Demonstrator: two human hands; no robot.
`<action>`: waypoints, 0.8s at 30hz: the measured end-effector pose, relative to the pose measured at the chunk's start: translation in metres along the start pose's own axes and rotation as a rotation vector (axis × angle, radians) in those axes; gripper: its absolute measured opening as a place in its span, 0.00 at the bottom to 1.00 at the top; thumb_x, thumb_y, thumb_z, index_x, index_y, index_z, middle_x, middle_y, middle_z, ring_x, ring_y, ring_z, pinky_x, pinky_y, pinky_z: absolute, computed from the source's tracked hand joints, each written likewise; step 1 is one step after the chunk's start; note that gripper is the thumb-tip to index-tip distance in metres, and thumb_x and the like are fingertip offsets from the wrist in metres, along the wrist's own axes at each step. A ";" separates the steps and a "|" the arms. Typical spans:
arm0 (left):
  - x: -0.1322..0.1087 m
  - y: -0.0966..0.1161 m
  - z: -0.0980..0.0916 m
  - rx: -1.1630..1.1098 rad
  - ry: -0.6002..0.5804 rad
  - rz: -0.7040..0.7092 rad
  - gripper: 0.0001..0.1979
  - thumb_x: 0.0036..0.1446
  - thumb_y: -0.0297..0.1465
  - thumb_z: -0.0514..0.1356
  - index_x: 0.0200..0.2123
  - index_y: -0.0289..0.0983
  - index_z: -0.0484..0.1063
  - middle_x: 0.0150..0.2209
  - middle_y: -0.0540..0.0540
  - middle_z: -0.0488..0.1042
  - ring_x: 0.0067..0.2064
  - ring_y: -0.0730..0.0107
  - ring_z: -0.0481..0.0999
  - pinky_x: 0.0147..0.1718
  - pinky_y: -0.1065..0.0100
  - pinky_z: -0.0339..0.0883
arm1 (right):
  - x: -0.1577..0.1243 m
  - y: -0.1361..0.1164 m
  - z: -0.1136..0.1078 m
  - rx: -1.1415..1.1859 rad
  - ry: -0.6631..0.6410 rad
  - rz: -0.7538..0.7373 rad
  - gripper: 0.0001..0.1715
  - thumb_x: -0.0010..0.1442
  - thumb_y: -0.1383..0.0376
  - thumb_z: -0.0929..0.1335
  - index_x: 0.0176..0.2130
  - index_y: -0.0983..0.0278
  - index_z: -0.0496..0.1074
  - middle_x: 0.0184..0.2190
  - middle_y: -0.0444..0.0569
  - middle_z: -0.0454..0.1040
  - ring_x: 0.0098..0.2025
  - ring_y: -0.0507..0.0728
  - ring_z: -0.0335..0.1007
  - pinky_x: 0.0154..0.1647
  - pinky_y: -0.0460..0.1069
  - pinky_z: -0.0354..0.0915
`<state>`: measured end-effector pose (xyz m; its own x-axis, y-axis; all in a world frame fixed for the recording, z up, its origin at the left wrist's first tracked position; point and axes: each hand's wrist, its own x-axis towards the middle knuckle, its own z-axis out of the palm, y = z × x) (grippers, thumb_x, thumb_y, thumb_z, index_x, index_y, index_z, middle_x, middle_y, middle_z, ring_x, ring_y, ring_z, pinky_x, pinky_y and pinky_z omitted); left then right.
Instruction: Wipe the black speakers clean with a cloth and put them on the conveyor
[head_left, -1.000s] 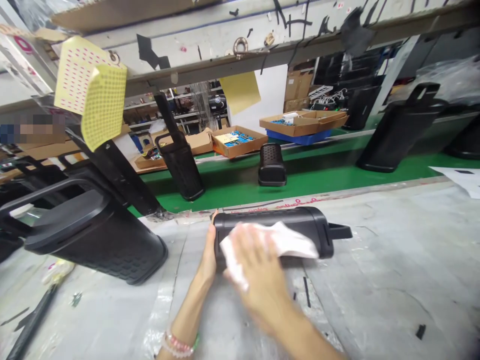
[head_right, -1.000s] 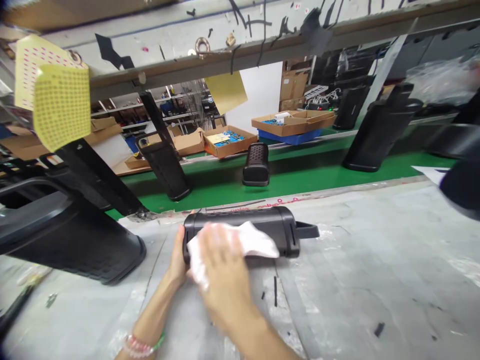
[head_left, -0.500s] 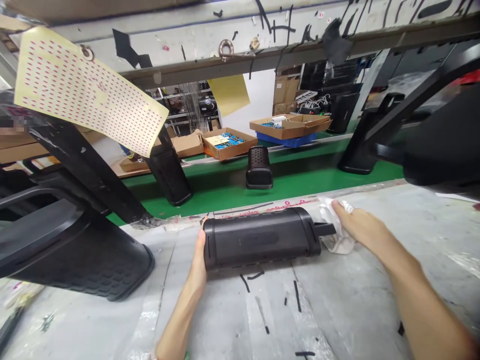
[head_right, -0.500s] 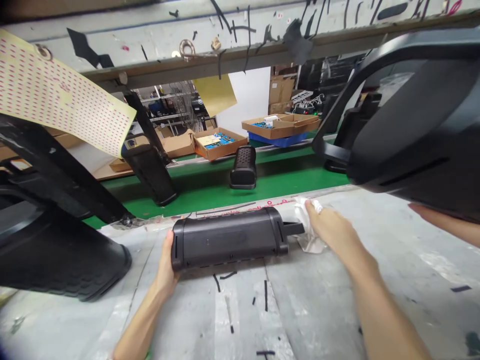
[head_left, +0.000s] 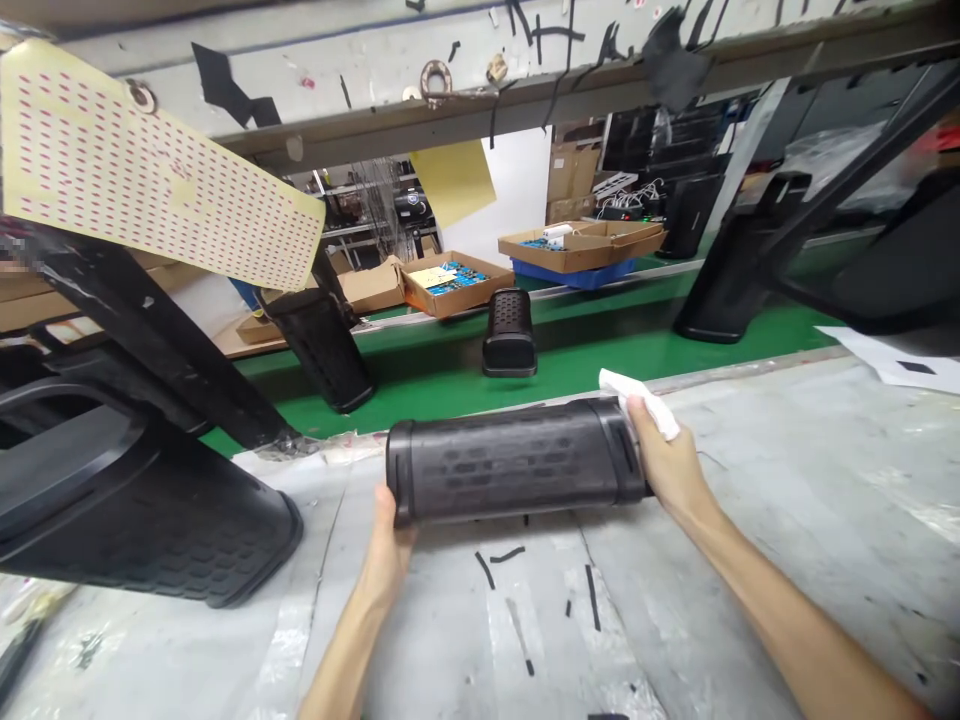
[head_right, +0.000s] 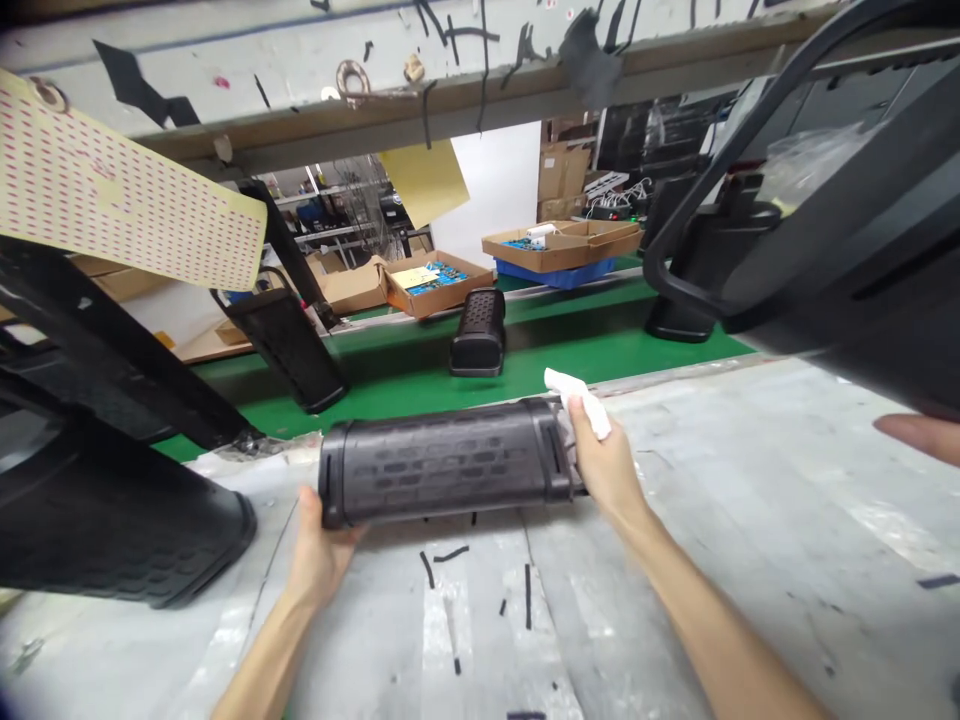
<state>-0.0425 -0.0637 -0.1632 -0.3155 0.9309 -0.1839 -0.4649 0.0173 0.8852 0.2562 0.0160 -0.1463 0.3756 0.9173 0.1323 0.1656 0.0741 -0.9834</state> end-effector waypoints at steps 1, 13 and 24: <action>0.002 0.000 -0.001 -0.015 0.029 -0.076 0.32 0.49 0.56 0.61 0.46 0.36 0.77 0.52 0.38 0.77 0.63 0.46 0.64 0.62 0.51 0.60 | -0.001 0.001 0.001 0.005 0.021 -0.016 0.28 0.55 0.41 0.66 0.34 0.64 0.73 0.18 0.42 0.66 0.22 0.53 0.63 0.21 0.47 0.60; -0.004 0.008 0.014 -0.045 0.041 -0.110 0.24 0.49 0.49 0.65 0.40 0.35 0.80 0.44 0.41 0.81 0.58 0.49 0.72 0.60 0.54 0.63 | -0.002 0.005 0.003 0.001 0.028 -0.003 0.29 0.54 0.43 0.67 0.30 0.66 0.74 0.15 0.41 0.63 0.17 0.51 0.58 0.16 0.46 0.56; -0.001 0.009 0.012 -0.031 0.000 -0.060 0.30 0.43 0.51 0.69 0.44 0.35 0.78 0.45 0.42 0.81 0.58 0.49 0.72 0.59 0.56 0.65 | 0.001 0.003 0.003 -0.024 0.058 -0.026 0.29 0.56 0.45 0.66 0.42 0.66 0.77 0.29 0.49 0.77 0.35 0.60 0.74 0.35 0.52 0.70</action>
<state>-0.0362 -0.0599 -0.1497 -0.2863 0.9285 -0.2363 -0.5088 0.0617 0.8587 0.2547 0.0179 -0.1499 0.4231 0.8908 0.1659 0.1974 0.0881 -0.9763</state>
